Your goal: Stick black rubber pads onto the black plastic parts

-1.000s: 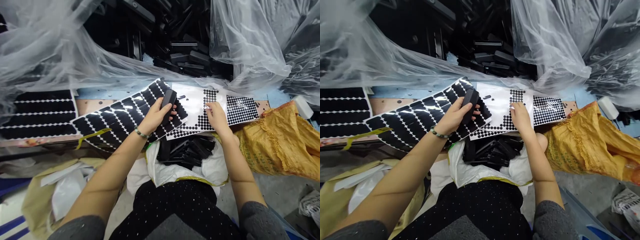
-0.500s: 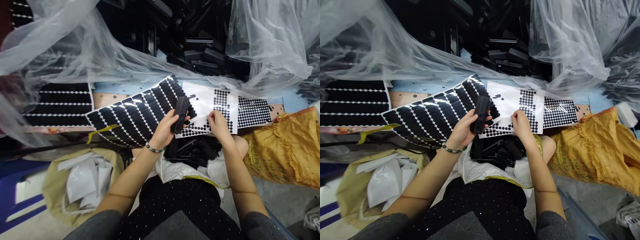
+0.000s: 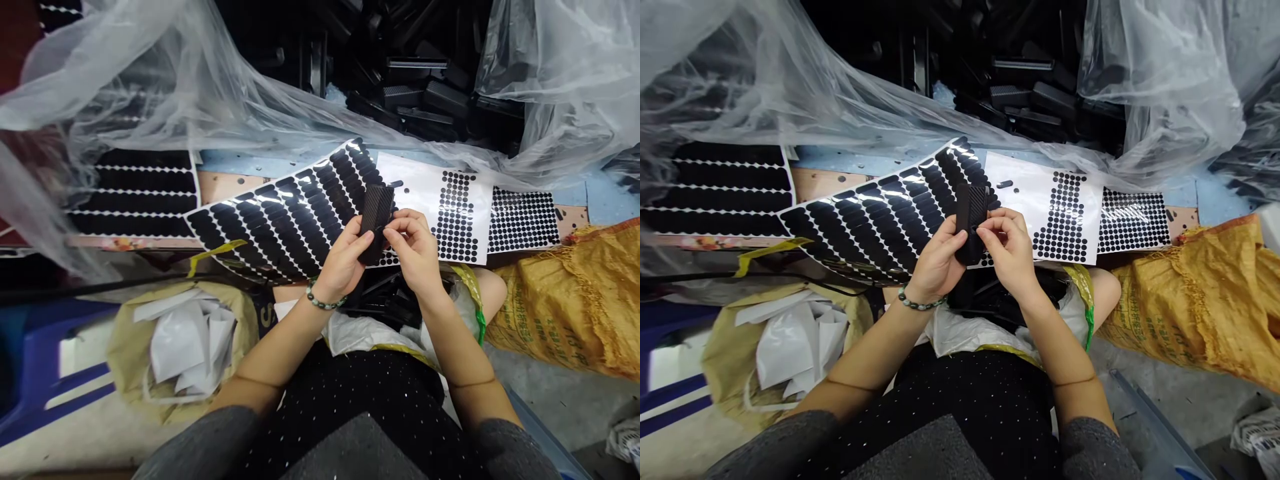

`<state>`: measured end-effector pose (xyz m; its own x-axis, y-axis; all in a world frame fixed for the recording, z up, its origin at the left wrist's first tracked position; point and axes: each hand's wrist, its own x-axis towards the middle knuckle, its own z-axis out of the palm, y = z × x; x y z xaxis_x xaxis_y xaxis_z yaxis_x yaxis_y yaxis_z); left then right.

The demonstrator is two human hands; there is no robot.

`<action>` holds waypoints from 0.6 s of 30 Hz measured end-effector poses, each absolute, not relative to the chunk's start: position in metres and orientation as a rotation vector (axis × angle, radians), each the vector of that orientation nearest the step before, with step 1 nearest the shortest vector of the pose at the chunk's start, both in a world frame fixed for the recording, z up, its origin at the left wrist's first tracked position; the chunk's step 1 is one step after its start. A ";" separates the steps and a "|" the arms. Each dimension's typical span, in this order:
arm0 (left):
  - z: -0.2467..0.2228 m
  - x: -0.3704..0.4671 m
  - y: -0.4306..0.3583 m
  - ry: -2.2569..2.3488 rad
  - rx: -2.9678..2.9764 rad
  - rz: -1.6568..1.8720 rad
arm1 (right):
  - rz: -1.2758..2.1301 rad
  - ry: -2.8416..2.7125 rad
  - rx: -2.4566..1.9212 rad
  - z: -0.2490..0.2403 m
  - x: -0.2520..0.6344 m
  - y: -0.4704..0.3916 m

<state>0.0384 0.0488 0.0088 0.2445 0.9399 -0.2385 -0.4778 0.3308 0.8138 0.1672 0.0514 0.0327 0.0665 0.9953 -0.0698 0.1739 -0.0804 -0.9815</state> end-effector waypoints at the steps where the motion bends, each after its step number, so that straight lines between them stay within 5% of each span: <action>1: 0.009 0.039 0.049 0.821 0.683 1.090 | 1.132 -1.260 -1.431 0.033 0.166 0.051; 12: 0.001 0.031 0.048 0.830 0.826 1.141 | 1.035 -1.198 -1.562 0.015 0.175 0.056; 18: -0.011 0.034 0.073 0.907 0.707 1.071 | 0.634 -1.555 -1.728 -0.002 0.198 0.068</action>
